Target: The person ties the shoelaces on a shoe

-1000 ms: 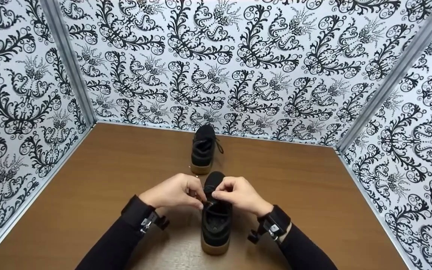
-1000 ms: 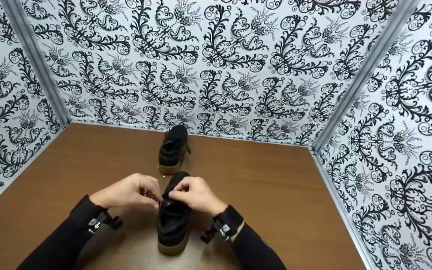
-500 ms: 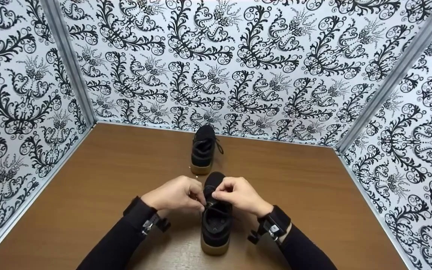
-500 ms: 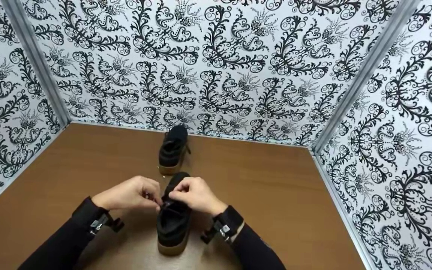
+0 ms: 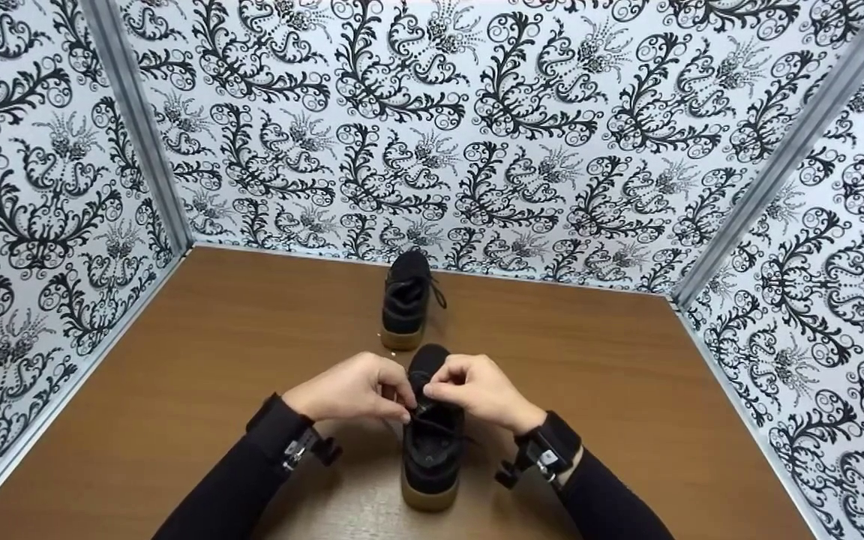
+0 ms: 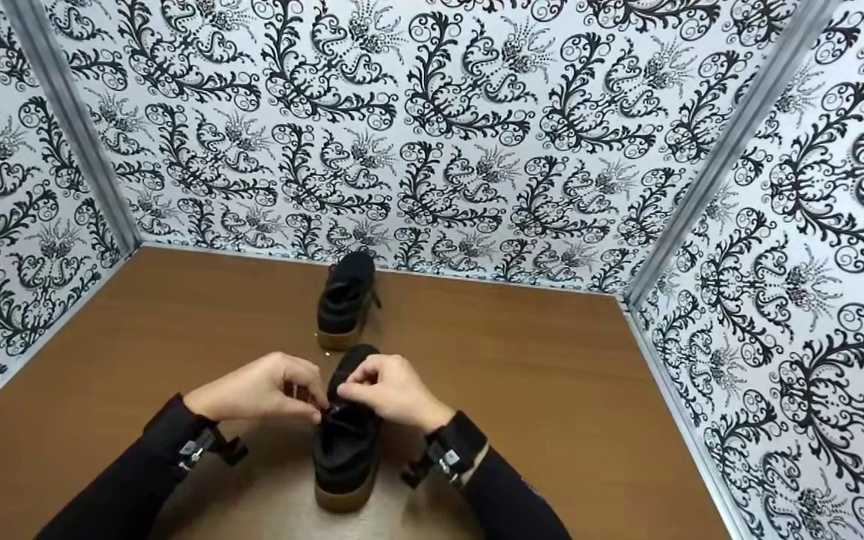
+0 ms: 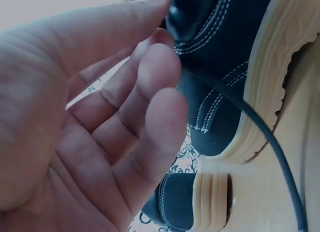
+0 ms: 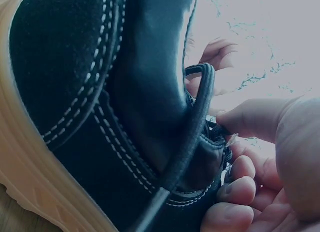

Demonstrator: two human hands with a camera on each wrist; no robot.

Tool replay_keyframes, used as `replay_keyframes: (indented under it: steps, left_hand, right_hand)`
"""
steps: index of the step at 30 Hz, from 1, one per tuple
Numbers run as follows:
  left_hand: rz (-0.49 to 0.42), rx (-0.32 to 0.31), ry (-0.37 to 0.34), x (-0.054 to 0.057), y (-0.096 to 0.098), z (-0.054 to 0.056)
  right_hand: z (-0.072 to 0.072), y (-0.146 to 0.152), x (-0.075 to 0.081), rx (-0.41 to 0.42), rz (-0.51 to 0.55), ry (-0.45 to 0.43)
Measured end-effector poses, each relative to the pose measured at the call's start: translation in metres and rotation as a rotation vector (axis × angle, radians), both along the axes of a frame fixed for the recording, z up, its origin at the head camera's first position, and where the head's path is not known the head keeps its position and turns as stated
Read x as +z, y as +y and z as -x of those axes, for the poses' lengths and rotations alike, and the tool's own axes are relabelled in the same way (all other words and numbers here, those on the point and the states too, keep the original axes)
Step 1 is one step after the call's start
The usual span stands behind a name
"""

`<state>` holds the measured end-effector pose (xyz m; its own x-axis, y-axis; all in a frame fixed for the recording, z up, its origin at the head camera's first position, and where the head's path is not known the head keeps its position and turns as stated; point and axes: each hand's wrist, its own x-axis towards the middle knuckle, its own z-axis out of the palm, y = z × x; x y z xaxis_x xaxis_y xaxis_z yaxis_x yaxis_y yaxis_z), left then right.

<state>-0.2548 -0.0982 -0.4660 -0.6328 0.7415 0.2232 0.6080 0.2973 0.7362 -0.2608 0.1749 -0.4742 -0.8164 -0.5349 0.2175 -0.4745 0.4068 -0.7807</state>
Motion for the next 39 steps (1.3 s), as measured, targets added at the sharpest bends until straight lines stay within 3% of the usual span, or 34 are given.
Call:
replay_keyframes:
  steps: [7,12,24,32,39]
  left_hand:
    - [0.019,0.008,0.091,-0.0006,-0.0011,0.001]
    - [0.009,0.016,0.118,-0.0016,0.0013,0.0013]
    - [-0.034,0.049,0.089,-0.0072,0.0058,0.0014]
    - [-0.015,0.081,0.023,-0.0064,0.0035,0.0025]
    - [-0.027,0.095,0.029,-0.0077,-0.0019,0.0063]
  right_hand:
    - [-0.0007,0.0003,0.0016,0.004,-0.005,-0.012]
    - [-0.0002,0.0003,0.0013,-0.001,-0.01,-0.012]
    - [-0.0002,-0.0004,0.0013,0.0,-0.009,-0.011]
    - [-0.0003,0.0005,0.0016,-0.003,-0.011,0.004]
    - [0.0002,0.0005,0.0008,-0.005,-0.018,-0.003]
